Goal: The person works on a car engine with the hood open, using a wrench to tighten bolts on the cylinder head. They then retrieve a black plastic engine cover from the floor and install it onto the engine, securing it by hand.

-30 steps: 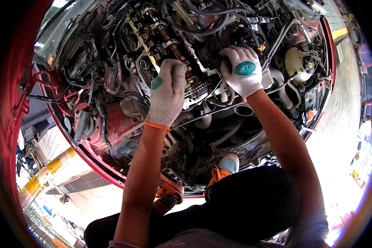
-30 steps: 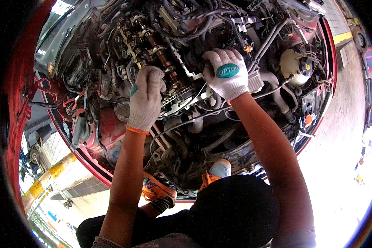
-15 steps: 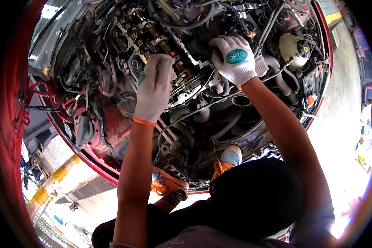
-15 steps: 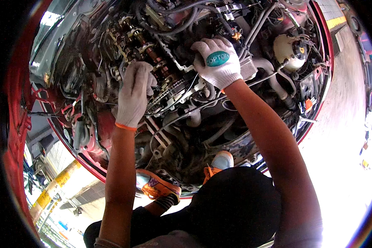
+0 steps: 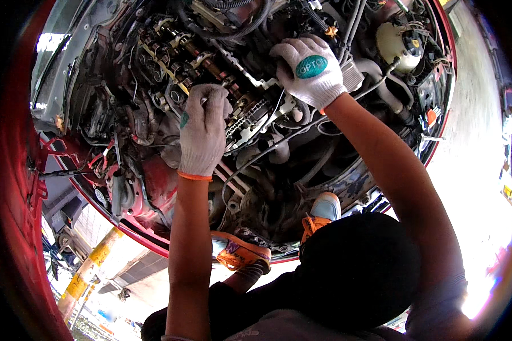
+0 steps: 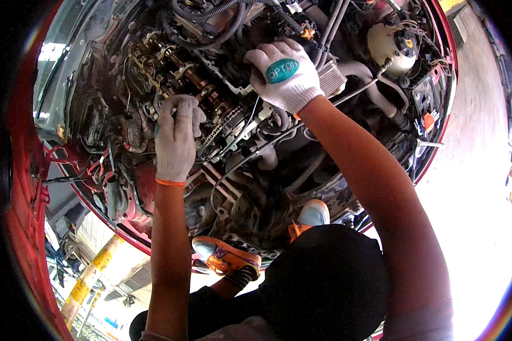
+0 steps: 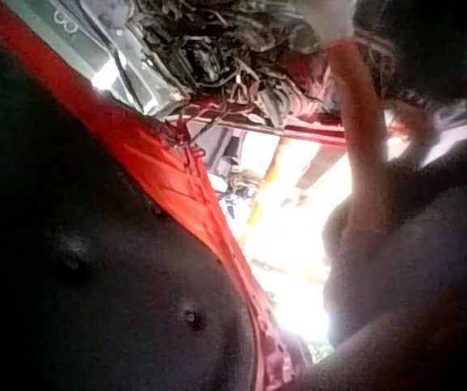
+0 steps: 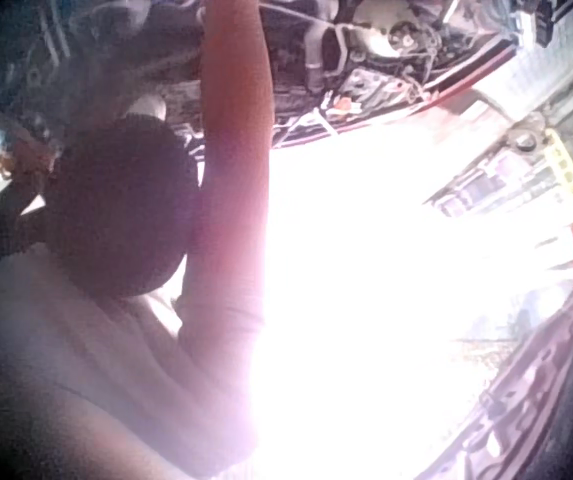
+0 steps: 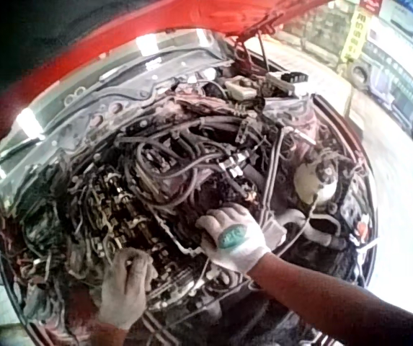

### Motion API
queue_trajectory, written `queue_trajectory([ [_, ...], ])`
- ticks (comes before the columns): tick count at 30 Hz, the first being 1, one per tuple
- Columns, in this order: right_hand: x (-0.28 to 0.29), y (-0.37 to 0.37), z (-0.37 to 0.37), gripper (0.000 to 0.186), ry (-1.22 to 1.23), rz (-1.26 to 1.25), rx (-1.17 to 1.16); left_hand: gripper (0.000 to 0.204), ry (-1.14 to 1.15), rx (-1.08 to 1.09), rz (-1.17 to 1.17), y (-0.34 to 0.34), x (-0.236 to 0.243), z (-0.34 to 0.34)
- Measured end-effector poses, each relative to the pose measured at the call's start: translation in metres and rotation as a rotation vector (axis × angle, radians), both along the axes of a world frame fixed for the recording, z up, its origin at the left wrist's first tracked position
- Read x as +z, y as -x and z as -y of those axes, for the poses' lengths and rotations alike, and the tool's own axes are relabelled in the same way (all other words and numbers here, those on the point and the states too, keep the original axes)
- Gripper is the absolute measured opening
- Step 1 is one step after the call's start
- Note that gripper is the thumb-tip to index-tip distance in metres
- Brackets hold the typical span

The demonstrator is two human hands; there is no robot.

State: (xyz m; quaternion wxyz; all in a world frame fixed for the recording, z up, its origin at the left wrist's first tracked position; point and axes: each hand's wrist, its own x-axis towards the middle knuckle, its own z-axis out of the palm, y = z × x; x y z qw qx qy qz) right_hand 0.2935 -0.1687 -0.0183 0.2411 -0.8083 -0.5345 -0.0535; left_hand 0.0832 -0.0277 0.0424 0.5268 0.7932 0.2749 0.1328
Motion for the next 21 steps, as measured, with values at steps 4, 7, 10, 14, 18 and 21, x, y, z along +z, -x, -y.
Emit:
queue_trajectory([
  [4,0.010,0.007,-0.008,0.033,-0.018,0.053,-0.009,0.020,-0.851,-0.201,0.081,-0.025,-0.021,-0.017],
  [7,0.005,-0.002,0.003,0.032,-0.029,0.047,-0.015,0.015,-0.095,-0.121,-0.376,-0.053,0.007,-0.009],
  [10,0.006,0.001,-0.002,0.033,-0.012,-0.005,0.006,0.013,-0.384,-0.200,-0.147,-0.038,-0.009,-0.016],
  [14,0.007,0.004,-0.004,0.027,-0.022,0.012,-0.016,0.016,-0.363,-0.234,0.136,-0.024,-0.021,-0.016],
  [18,0.001,0.003,0.002,0.029,-0.087,0.009,-0.004,0.022,0.174,0.038,-0.106,-0.018,0.010,-0.007],
  [21,0.001,0.001,0.004,0.028,-0.095,0.012,-0.003,0.018,0.367,0.106,0.030,0.022,0.000,-0.023],
])
